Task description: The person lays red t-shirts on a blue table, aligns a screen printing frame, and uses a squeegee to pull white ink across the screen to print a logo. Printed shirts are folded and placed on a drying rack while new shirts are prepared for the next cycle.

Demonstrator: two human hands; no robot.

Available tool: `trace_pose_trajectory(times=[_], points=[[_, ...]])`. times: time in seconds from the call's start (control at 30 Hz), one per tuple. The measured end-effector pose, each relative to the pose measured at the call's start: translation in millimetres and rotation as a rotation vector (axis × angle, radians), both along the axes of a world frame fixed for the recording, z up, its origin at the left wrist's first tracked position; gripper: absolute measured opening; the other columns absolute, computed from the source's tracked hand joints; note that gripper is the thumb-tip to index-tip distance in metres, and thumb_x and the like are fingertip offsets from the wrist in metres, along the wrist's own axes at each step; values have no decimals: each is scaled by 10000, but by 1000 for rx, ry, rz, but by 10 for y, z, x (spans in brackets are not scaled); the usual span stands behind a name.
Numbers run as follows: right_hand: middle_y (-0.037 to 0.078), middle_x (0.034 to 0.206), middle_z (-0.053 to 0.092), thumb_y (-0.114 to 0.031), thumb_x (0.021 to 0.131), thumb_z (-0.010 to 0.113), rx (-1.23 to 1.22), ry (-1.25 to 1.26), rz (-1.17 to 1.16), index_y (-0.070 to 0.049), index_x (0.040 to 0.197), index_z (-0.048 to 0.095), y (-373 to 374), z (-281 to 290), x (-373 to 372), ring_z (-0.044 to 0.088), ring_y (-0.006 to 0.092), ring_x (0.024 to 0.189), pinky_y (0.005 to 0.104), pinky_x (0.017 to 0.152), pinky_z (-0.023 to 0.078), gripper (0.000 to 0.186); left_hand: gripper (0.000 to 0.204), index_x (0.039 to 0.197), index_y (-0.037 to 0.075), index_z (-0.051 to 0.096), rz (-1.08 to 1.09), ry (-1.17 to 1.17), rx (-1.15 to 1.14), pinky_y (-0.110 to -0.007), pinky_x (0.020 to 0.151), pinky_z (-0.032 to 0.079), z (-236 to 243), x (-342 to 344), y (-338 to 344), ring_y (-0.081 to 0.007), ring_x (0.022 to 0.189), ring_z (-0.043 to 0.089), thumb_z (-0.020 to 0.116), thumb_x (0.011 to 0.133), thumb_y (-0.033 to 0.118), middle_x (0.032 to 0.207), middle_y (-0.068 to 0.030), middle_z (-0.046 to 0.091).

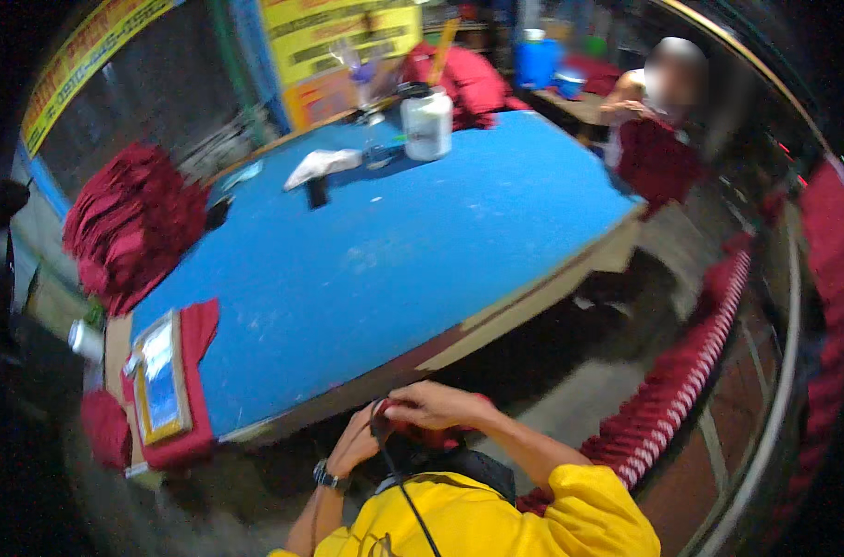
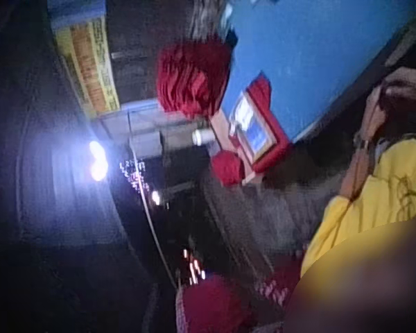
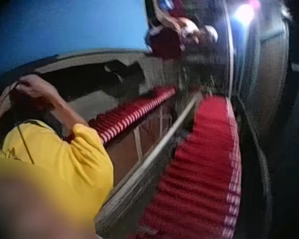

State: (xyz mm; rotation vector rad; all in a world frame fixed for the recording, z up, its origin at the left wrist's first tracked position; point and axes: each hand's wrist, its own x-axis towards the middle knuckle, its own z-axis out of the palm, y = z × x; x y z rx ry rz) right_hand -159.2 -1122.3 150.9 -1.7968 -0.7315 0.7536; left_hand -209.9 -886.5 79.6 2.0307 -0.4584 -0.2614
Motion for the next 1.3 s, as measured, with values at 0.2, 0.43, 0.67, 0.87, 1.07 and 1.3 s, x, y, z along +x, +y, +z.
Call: trace_pose_trajectory(times=[0.2, 0.43, 0.67, 0.87, 1.07, 1.3], points=[[80, 878, 717, -372, 1108, 628, 78, 133, -371, -57, 1189, 748, 332, 132, -863, 657, 175, 685, 362, 629, 558, 346, 538, 1460, 51, 587, -107, 275, -114, -392, 1017, 548, 71, -348, 407, -322, 1190, 717, 747, 947, 37, 1337, -191, 716], [201, 1245, 724, -285, 1113, 610, 139, 130, -290, -30, 1398, 655, 913, 8, -1216, 685, 323, 1117, 402, 975, 541, 385, 605, 1439, 60, 575, -114, 57, -257, -398, 1181, 455, -207, -421, 852, -338, 1364, 620, 784, 873, 13, 1411, -173, 678], [207, 1471, 584, -468, 1093, 617, 209, 108, -161, -91, 1596, 474, 1004, 5, -1333, 572, 332, 1343, 459, 1124, 479, 644, 175, 992, 3, 683, -92, 129, 8, -344, 925, 549, 259, -351, 1387, -209, 952, 722, 752, 833, 23, 947, -125, 776], [227, 1690, 380, -589, 1059, 609, 167, 389, -202, -159, 1736, 177, 777, 98, -1539, 407, 340, 1552, 481, 1252, 380, 911, 302, 1103, -4, 717, -91, 105, -6, -326, 848, 549, 284, -676, 1486, -185, 942, 714, 730, 804, -45, 993, -122, 755], [216, 1569, 516, -523, 1049, 659, 57, 210, -100, -163, 1714, 255, 1048, 102, -1403, 522, 364, 1443, 476, 1201, 443, 858, 529, 1261, 12, 707, -65, 117, 57, -379, 972, 563, 192, -700, 1524, -343, 1127, 686, 717, 757, -148, 1274, -171, 661], [229, 1367, 643, -396, 1066, 680, 30, -25, -156, -75, 1551, 542, 1160, 338, -1131, 643, 362, 1274, 427, 1063, 550, 598, 593, 1319, 71, 695, -149, -86, 348, -486, 971, 554, 555, -833, 1701, -460, 1107, 674, 720, 749, -91, 1240, -244, 678]])
